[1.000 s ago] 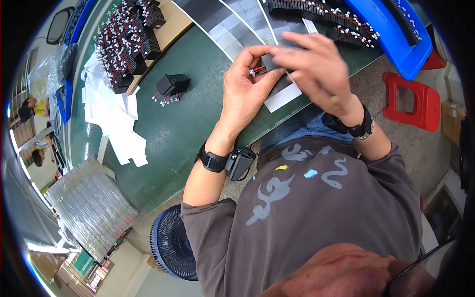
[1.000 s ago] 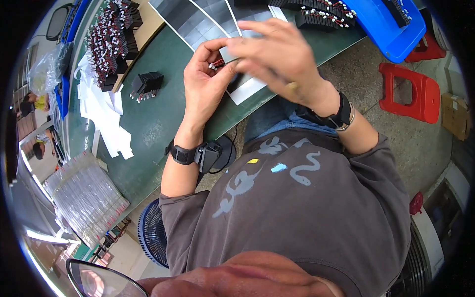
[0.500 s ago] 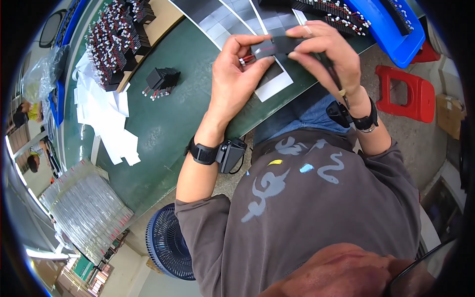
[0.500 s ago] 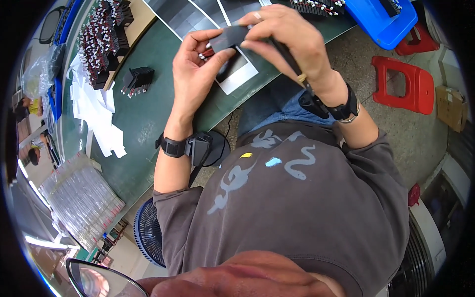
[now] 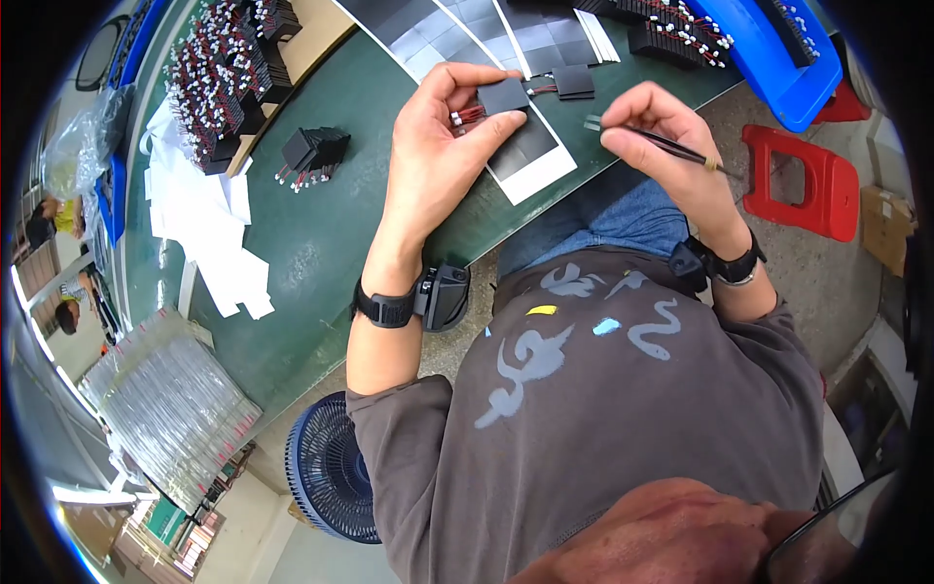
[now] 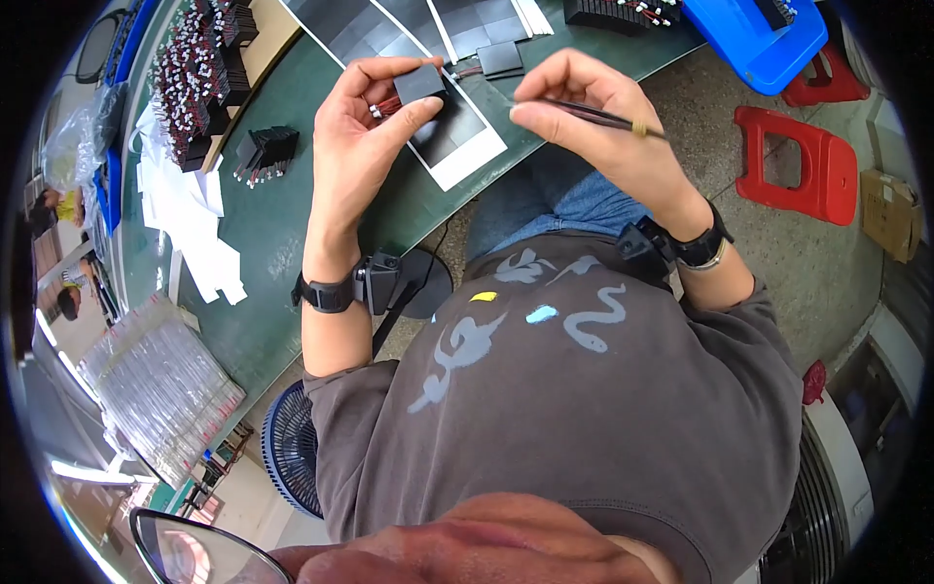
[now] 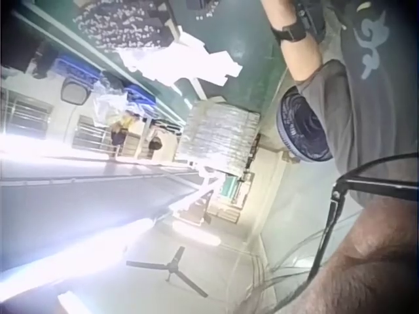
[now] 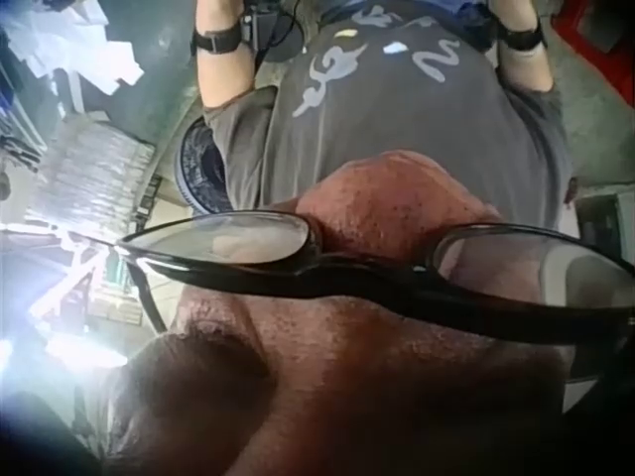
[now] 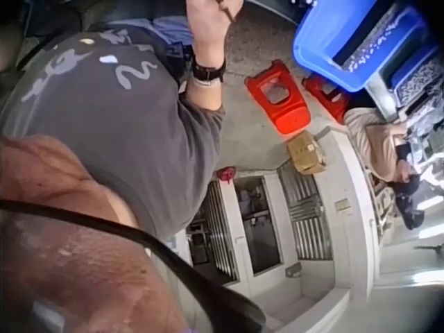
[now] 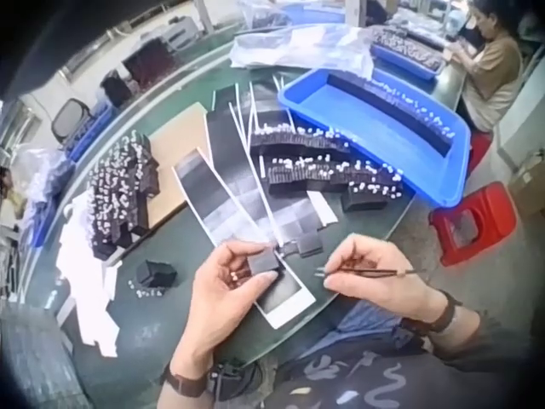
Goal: The person picks up a black component, peels a sticker from a sheet, and applies it to the component. They press the sticker down with a tool, place the finished component onto a stack, and repeat the process.
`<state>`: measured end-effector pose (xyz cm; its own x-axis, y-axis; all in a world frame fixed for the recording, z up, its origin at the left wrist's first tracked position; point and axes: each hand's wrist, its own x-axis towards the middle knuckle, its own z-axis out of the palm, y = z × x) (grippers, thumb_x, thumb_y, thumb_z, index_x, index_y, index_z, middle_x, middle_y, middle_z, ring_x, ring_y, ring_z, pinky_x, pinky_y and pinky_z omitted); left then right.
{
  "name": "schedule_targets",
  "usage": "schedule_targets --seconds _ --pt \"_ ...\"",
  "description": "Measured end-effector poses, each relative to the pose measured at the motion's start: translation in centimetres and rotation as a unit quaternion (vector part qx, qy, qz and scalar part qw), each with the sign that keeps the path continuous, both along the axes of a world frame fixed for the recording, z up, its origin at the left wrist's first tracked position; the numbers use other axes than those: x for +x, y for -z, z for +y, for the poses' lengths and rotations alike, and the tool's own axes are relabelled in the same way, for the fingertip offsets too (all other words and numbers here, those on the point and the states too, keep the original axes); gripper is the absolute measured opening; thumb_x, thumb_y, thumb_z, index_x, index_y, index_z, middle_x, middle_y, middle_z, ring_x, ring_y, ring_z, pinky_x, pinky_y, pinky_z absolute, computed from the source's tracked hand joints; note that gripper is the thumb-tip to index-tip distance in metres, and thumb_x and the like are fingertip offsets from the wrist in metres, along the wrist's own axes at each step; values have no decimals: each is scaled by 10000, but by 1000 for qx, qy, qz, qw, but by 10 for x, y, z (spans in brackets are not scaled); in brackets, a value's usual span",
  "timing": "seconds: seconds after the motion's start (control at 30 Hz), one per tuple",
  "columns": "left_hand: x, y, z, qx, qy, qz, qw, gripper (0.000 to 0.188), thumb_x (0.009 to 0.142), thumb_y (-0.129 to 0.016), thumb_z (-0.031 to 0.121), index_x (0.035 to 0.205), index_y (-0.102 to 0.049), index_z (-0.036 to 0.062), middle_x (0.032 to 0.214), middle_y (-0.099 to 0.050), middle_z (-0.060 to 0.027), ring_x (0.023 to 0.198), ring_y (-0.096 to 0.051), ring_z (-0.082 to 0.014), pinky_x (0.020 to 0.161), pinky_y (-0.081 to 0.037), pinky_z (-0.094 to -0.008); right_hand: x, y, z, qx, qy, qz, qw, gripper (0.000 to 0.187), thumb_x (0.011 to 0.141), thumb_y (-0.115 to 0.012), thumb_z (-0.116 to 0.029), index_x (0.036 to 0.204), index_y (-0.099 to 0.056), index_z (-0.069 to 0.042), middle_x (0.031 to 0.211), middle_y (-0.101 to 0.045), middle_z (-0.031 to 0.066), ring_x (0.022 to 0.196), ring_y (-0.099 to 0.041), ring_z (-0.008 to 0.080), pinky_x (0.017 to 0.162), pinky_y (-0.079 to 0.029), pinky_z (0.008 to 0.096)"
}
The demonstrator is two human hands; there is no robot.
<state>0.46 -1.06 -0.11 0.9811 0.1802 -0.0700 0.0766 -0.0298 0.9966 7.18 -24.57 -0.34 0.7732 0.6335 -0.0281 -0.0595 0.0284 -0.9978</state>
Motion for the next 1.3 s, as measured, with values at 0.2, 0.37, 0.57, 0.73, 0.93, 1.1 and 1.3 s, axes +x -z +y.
schedule_targets --seconds 0.2,0.37,0.57,0.73,0.93,1.1,1.3 --pt "0 11 -5 -59 13 -21 998 346 845 -724 -30 1158 -582 -1 1123 -683 -55 922 -606 -64 799 -498 -199 -2 5 19 -77 17 -80 994 137 896 -730 -134 940 -683 -14 812 -623 -19 790 -562 30 705 -433 183" --pt "2 18 -5 -64 8 -22 998 341 846 -723 -25 1156 -582 -1 1125 -683 -57 936 -604 -64 803 -499 -200 1 14 41 -141 69 -200 967 145 890 -741 -136 852 -665 -18 700 -579 -25 668 -530 36 617 -414 212" --pt "3 17 -3 -58 9 -20 998 334 851 -715 -27 1156 -582 -1 1122 -683 -59 937 -606 -63 802 -503 -203 0 21 48 -176 92 -300 933 194 897 -741 -160 820 -640 -13 680 -577 -2 644 -517 36 577 -399 221" --pt "3 17 -4 -76 4 -29 997 332 854 -709 -28 1159 -581 -4 1111 -685 -62 954 -615 -69 817 -512 -213 4 23 46 -153 53 -312 936 204 899 -742 -165 813 -632 -16 682 -583 -6 636 -515 37 573 -396 220" --pt "3 16 -3 -73 7 -26 997 334 856 -710 -26 1163 -580 -8 1103 -685 -64 959 -622 -74 828 -516 -218 4 23 45 -88 55 -227 968 211 902 -740 -166 807 -625 -17 684 -575 -5 631 -500 44 571 -386 220" --pt "3 18 -2 -60 11 -26 998 333 855 -713 -28 1161 -582 -9 1090 -684 -63 951 -623 -75 816 -514 -217 3 22 47 -159 71 -270 947 207 905 -736 -173 806 -631 -25 688 -592 -5 633 -514 42 574 -386 217" --pt "3 18 -4 -72 8 -35 997 329 857 -712 -27 1159 -583 -8 1076 -683 -61 946 -626 -77 802 -512 -213 4 21 46 -153 67 -262 950 202 907 -732 -169 808 -634 -23 702 -608 2 651 -529 44 580 -391 218"
